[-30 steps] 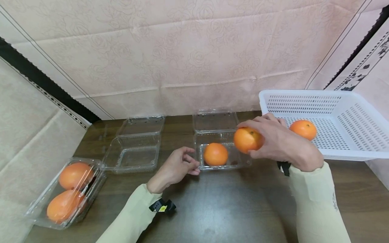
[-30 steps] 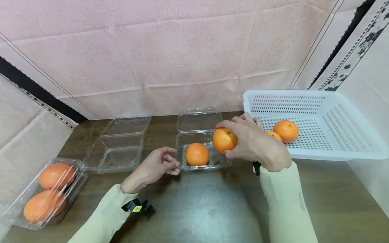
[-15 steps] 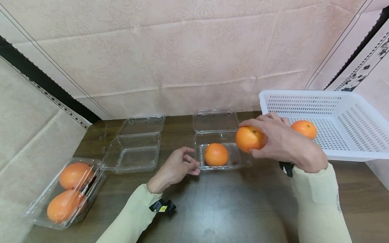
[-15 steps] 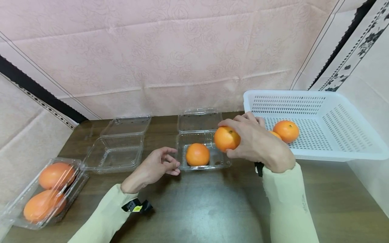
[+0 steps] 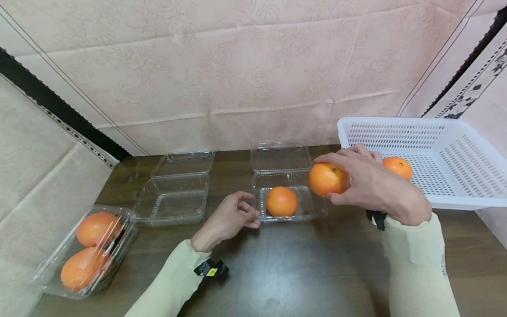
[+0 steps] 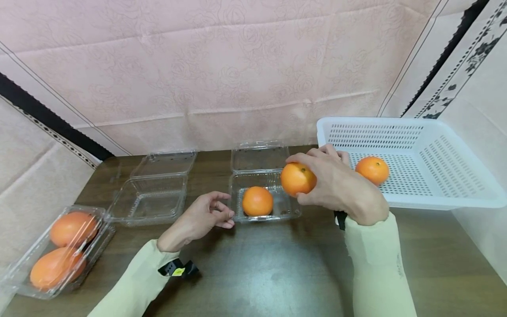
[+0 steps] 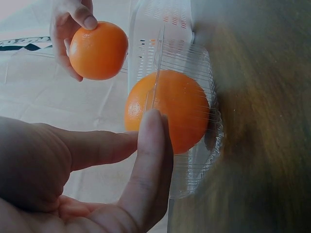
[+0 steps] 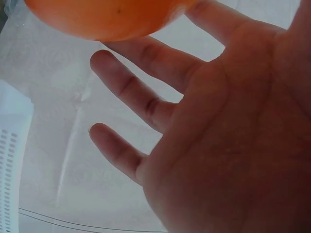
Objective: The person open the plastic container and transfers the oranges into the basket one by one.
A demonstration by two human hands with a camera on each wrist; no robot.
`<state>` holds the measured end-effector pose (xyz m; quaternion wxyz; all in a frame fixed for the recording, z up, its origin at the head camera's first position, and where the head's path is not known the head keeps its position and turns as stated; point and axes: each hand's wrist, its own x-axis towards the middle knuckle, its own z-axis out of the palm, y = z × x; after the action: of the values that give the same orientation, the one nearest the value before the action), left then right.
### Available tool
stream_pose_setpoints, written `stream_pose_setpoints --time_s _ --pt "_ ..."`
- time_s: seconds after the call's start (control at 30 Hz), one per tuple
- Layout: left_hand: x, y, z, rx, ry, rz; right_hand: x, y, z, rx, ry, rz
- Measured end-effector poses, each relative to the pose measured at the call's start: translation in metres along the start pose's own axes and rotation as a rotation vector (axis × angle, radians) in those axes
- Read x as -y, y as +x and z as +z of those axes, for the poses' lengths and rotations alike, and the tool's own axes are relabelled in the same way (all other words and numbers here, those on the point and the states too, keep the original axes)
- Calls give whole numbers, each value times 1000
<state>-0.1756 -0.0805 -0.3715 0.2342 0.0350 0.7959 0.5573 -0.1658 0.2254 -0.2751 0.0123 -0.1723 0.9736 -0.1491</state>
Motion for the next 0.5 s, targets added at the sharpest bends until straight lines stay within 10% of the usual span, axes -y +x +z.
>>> stream_pose_setpoints --time_s 0.5 --pt "2 1 0 10 -1 8 -3 -2 -4 3 9 24"
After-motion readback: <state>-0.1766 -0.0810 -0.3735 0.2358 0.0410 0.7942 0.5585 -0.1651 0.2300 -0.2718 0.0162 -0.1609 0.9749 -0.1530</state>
